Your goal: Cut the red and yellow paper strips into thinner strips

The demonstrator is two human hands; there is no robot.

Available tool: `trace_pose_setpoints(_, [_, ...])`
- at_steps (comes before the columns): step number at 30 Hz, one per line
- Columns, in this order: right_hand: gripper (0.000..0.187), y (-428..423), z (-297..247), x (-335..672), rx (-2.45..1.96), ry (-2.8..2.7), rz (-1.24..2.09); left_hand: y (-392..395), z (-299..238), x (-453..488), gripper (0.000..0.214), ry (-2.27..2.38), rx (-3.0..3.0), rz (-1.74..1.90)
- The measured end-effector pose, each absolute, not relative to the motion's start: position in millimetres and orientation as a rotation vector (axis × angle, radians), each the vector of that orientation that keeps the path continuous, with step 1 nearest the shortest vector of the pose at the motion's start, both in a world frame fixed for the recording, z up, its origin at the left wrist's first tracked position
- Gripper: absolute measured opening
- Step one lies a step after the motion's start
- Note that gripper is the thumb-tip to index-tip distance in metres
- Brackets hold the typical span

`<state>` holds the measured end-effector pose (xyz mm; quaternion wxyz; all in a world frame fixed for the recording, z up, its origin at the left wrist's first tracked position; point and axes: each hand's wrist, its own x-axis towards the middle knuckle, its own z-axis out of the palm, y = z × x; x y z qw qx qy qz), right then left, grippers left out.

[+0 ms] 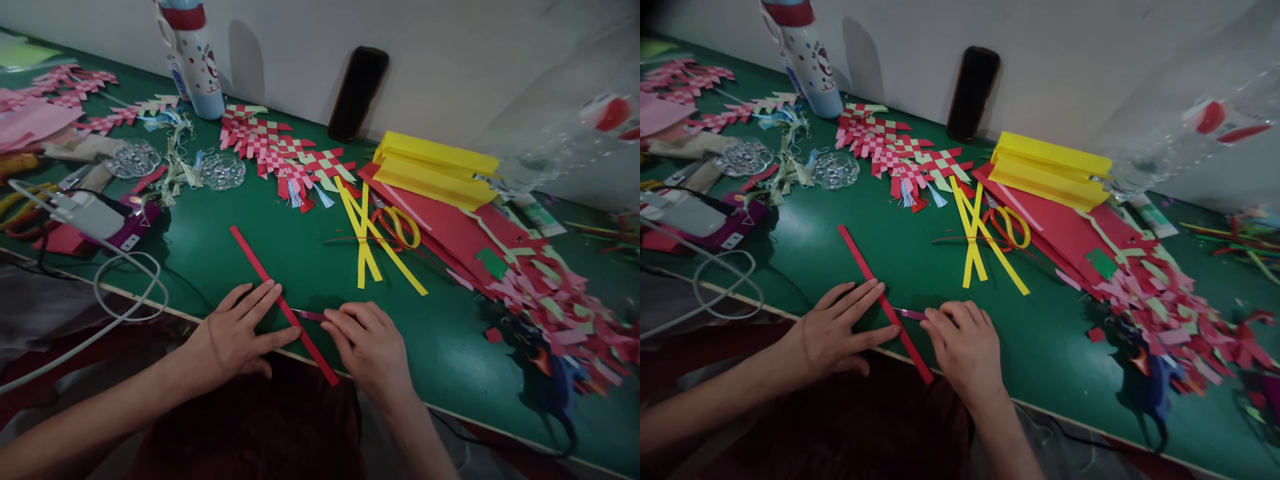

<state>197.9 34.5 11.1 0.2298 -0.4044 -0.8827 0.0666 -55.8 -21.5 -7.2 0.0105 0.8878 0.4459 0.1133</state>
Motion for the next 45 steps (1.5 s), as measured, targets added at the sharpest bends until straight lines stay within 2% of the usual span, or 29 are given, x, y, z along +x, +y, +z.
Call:
trace_pose_setpoints(26, [0.016, 46, 11, 193, -1.085, -2.458, 0.226, -13, 1, -65, 0.083, 1.427, 2.709, 0.279])
trace_pose_setpoints(35, [0.015, 35, 10, 193, -1.048, -2.462, 0.234, -21, 4, -63, 0.098, 1.410, 2.750, 0.116])
trace_pose_setpoints(45, [0.015, 43, 11, 189, -1.051, -2.474, 0.231, -18, 3, -64, 0.096, 1.400, 2.738, 0.141])
